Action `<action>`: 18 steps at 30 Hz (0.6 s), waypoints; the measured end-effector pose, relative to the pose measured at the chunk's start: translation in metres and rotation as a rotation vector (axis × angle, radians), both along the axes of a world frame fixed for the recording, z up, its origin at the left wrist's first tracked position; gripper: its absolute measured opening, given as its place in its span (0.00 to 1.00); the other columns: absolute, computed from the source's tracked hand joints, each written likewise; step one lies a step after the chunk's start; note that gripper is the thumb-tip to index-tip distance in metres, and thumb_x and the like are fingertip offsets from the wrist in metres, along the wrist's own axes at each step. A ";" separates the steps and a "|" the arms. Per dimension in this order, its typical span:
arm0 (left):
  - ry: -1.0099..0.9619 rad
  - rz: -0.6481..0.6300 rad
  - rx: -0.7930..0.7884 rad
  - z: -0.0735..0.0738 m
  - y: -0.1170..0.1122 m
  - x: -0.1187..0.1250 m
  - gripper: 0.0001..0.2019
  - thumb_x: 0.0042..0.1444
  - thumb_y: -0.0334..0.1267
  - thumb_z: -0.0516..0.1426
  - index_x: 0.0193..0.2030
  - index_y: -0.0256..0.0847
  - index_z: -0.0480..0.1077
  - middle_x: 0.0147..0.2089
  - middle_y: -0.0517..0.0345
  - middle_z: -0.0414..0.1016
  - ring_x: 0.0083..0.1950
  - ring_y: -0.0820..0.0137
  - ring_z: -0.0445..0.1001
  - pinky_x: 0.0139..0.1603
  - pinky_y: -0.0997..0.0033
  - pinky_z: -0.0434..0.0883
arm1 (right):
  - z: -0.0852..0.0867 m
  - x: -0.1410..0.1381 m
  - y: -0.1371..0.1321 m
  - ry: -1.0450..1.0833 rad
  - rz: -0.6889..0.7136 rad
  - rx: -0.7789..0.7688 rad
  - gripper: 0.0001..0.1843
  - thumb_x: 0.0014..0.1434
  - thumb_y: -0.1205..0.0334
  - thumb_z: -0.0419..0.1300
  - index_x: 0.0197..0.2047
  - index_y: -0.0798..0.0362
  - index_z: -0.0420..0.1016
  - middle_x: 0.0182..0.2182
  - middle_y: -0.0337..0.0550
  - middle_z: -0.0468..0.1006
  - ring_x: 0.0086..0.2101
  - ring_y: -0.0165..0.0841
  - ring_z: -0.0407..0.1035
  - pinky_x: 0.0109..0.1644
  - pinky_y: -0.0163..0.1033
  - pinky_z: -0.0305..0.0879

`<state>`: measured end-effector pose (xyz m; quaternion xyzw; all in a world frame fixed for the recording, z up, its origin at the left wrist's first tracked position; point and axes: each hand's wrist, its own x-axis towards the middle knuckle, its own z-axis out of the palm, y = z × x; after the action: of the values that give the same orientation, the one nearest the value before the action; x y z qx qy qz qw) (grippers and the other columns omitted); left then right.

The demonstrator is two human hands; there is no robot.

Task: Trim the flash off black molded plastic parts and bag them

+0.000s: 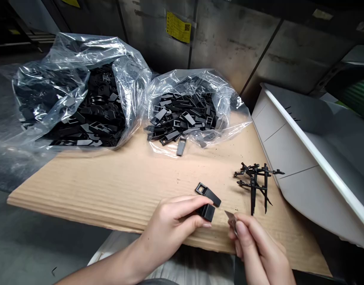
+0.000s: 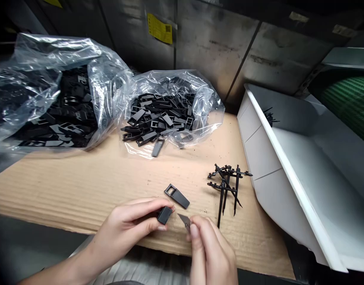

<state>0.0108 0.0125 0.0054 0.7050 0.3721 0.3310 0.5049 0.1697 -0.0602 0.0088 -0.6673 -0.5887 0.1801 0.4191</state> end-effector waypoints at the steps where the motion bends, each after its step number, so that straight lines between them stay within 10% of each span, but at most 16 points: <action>1: 0.004 -0.004 0.011 -0.001 0.000 0.000 0.12 0.50 0.25 0.56 0.41 0.39 0.73 0.41 0.60 0.76 0.37 0.74 0.74 0.38 0.85 0.68 | -0.001 -0.003 0.003 -0.027 0.032 0.032 0.07 0.58 0.64 0.51 0.34 0.50 0.71 0.24 0.37 0.75 0.24 0.28 0.70 0.28 0.28 0.63; 18: 0.053 0.001 0.100 -0.002 -0.001 0.003 0.12 0.51 0.25 0.56 0.42 0.39 0.73 0.36 0.59 0.78 0.34 0.73 0.75 0.36 0.82 0.70 | -0.011 -0.013 0.003 0.116 0.234 -0.075 0.12 0.58 0.65 0.49 0.26 0.52 0.68 0.20 0.36 0.70 0.21 0.27 0.66 0.25 0.30 0.57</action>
<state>0.0138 0.0117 0.0037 0.7378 0.3684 0.3307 0.4589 0.1563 -0.0575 -0.0026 -0.5978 -0.6301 0.2877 0.4035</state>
